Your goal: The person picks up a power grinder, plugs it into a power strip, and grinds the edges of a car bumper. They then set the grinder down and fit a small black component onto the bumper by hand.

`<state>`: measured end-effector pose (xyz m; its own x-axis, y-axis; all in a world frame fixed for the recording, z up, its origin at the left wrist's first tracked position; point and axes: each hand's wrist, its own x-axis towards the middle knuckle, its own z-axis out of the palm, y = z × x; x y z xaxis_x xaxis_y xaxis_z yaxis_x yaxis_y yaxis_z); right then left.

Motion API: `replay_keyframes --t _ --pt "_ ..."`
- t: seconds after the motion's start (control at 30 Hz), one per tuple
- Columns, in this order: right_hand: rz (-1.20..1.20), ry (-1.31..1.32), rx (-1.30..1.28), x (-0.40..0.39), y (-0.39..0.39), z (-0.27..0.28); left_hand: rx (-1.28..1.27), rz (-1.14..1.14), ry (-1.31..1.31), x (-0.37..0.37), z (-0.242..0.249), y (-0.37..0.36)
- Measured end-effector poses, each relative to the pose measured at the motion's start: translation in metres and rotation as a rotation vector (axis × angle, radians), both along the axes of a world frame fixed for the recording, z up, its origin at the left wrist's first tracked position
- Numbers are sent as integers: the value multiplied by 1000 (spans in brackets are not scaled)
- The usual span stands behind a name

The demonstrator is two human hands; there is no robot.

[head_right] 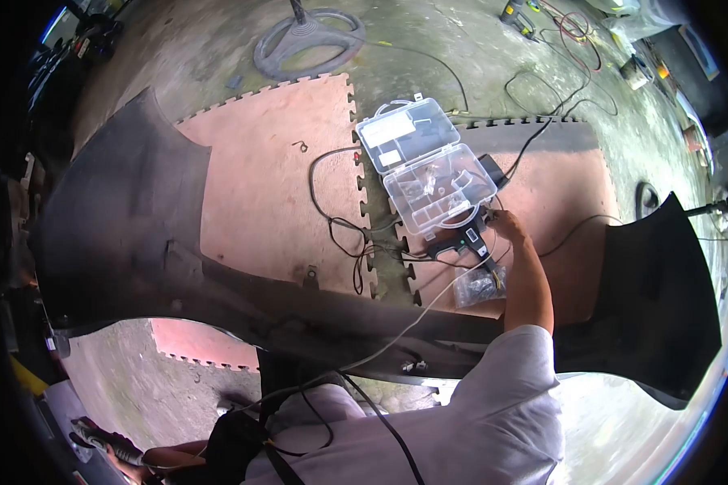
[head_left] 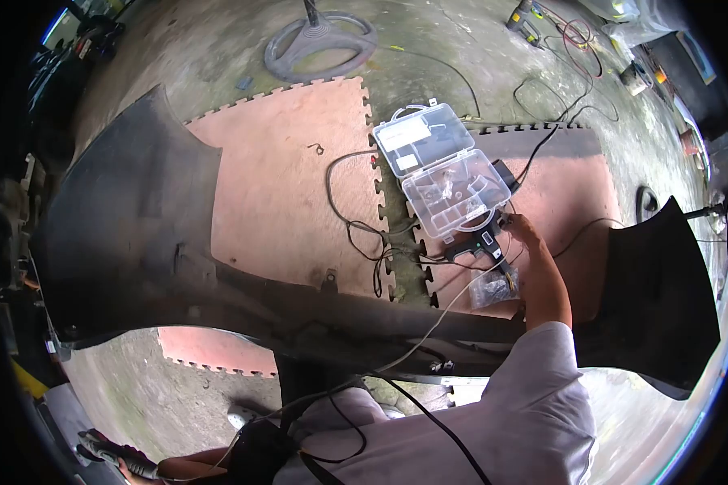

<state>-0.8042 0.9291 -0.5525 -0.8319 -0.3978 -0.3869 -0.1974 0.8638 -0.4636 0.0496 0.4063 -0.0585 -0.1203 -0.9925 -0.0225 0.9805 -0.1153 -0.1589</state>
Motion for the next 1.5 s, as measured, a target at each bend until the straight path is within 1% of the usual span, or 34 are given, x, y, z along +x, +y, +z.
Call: replay_keyframes --t 0.03,0.07,0.1,0.13,0.17,0.23,0.3,0.33,0.43,0.47,0.5,0.57,0.6,0.63,0.67,0.7,0.77,0.8,0.83,0.87,0.9,0.93,0.97,1.0,1.03,1.1,1.13,1.17,1.2,1.23,1.3,1.33,1.4,1.5 --pt "46 -37 28 -7 6 -2 -12 62 -259 19 -3 -5" --pt "88 -71 54 -14 9 -1 -33 112 -611 39 -5 -10" --pt "89 -68 56 -16 10 10 -79 173 -1029 57 -8 -14" --pt "28 -70 97 -18 15 22 -87 217 -1255 74 -14 -22" --pt "-34 -70 140 -19 19 34 -85 234 -1361 80 -16 -24" --pt "-33 -84 142 -16 32 39 -77 240 -1454 90 -24 -29" --pt "-13 -117 142 -16 44 44 -65 251 -1501 96 -27 -33" --pt "3 -187 167 3 26 85 -64 253 -1526 98 -30 -35" --pt "8 -219 162 6 38 49 -59 252 -1565 105 -36 -38" --pt "-27 -219 184 15 30 58 -61 255 -1576 106 -37 -40" --pt "-32 -217 182 21 34 54 -62 251 -1585 106 -38 -41" --pt "-185 -168 54 38 37 33 -63 257 -1591 107 -38 -45" --pt "-89 -171 -35 30 58 -3 -65 262 -1597 110 -38 -45" --pt "-88 -170 -37 31 58 1 -60 263 -1608 113 -38 -46" --pt "-276 -34 74 34 55 17 -64 259 -1620 116 -38 -47" --pt "-467 103 184 33 58 18 -66 261 -1622 115 -38 -48" --pt "91 174 703 -10 110 -21 -75 272 -1637 119 -36 -49" --pt "-140 297 731 4 103 8 -81 274 -1640 120 -37 -51" --pt "-372 418 753 30 80 69 -84 281 -1641 122 -37 -52" --pt "-245 430 860 48 60 111 -90 282 -1645 121 -38 -53" --pt "-253 429 861 43 71 95 -92 281 -1645 120 -39 -56" --pt "-72 421 762 36 85 65 -95 281 -1646 122 -40 -57" --pt "107 412 656 34 89 57 -96 280 -1648 124 -40 -58" --pt "32 116 635 44 61 85 -95 285 -1650 124 -40 -57" --pt "111 168 619 48 66 66 -98 293 -1644 125 -41 -57" --pt "-52 257 515 60 73 30 -106 303 -1637 128 -39 -57" --pt "-52 257 505 53 78 2 -106 310 -1640 129 -37 -57" --pt "-102 287 373 43 87 -26 -110 311 -1641 130 -37 -55" --pt "-154 314 245 45 86 -25 -112 307 -1644 131 -37 -56" --pt "-159 312 245 46 92 -21 -116 307 -1647 131 -37 -57" --pt "-95 178 140 60 77 34 -119 308 -1650 131 -38 -59" --pt "-99 179 139 63 74 36 -119 306 -1653 132 -38 -59" --pt "13 196 10 65 67 43 -123 315 -1644 132 -39 -61" --pt "27 127 19 69 50 50 -133 328 -1643 129 -39 -65"
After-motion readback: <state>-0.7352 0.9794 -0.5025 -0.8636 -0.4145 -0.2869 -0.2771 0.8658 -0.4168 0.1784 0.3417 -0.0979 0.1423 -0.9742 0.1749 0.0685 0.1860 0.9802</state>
